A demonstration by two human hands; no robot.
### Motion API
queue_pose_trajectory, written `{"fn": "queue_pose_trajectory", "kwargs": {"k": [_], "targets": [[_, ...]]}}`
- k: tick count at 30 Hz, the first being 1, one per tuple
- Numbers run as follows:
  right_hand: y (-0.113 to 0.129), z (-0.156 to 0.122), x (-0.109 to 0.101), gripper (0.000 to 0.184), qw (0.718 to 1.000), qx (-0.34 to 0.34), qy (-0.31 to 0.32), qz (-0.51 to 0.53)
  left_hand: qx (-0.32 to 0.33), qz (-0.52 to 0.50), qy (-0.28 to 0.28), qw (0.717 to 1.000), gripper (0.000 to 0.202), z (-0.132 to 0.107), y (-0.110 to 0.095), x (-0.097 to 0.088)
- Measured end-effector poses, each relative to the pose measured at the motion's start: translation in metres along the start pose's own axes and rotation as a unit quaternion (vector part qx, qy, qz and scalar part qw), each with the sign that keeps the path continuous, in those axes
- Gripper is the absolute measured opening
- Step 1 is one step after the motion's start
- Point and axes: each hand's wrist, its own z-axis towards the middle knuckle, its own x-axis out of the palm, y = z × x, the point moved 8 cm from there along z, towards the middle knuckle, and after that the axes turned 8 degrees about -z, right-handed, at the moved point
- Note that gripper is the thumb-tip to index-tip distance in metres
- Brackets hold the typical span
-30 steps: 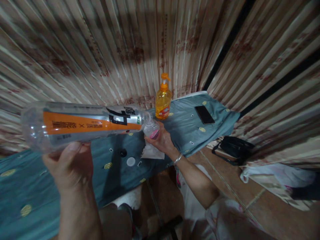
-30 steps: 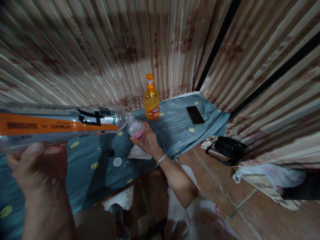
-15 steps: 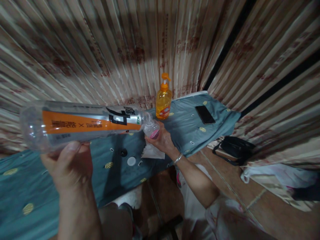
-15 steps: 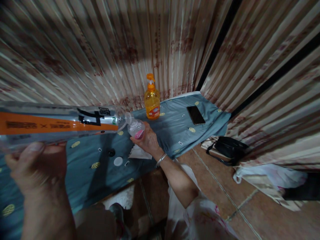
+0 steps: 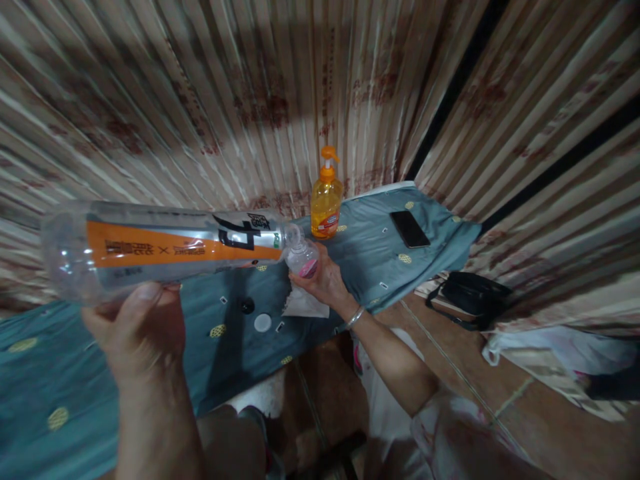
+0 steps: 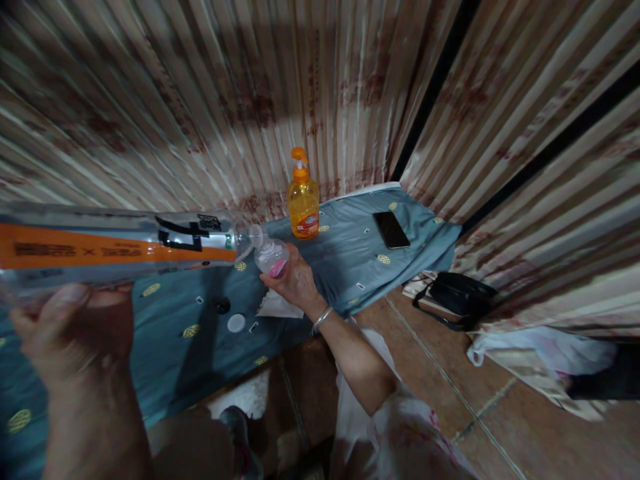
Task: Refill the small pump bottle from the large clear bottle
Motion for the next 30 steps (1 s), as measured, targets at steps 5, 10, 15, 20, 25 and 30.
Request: {"fn": "queue_pose_trajectory", "kwargs": {"k": [5,10,15,20,25,30], "targets": [[-0.0026,-0.0010,0.0019,0.087,1.000,0.001,-0.003,0.000,-0.003,0.013,0.000,1.000,0.082,-0.0011,-0.0032,0.0018],[-0.0020,-0.0008,0.0018,0.087,1.000,0.004,0.002,-0.009,-0.004,0.010,0.004,1.000,0.079,-0.0018,-0.0059,0.0041],[0.0009,-0.0005,-0.0001,0.087,1.000,0.002,0.006,-0.014,-0.003,0.012,0.002,1.000,0.090,-0.0016,-0.0058,0.0058],[-0.0003,-0.0006,0.0000,0.087,1.000,0.007,0.000,-0.012,-0.007,0.008,-0.021,1.000,0.091,-0.0017,-0.0036,0.0008],[0.0002,-0.0001,0.0012,0.088,1.000,0.003,0.002,-0.007,-0.010,-0.005,-0.017,1.000,0.083,-0.0011,-0.0024,-0.0011],[-0.0004,0.0002,0.0020,0.089,1.000,0.020,0.011,-0.009,0.010,-0.001,-0.013,1.000,0.081,0.0006,-0.0067,0.0016]]}}
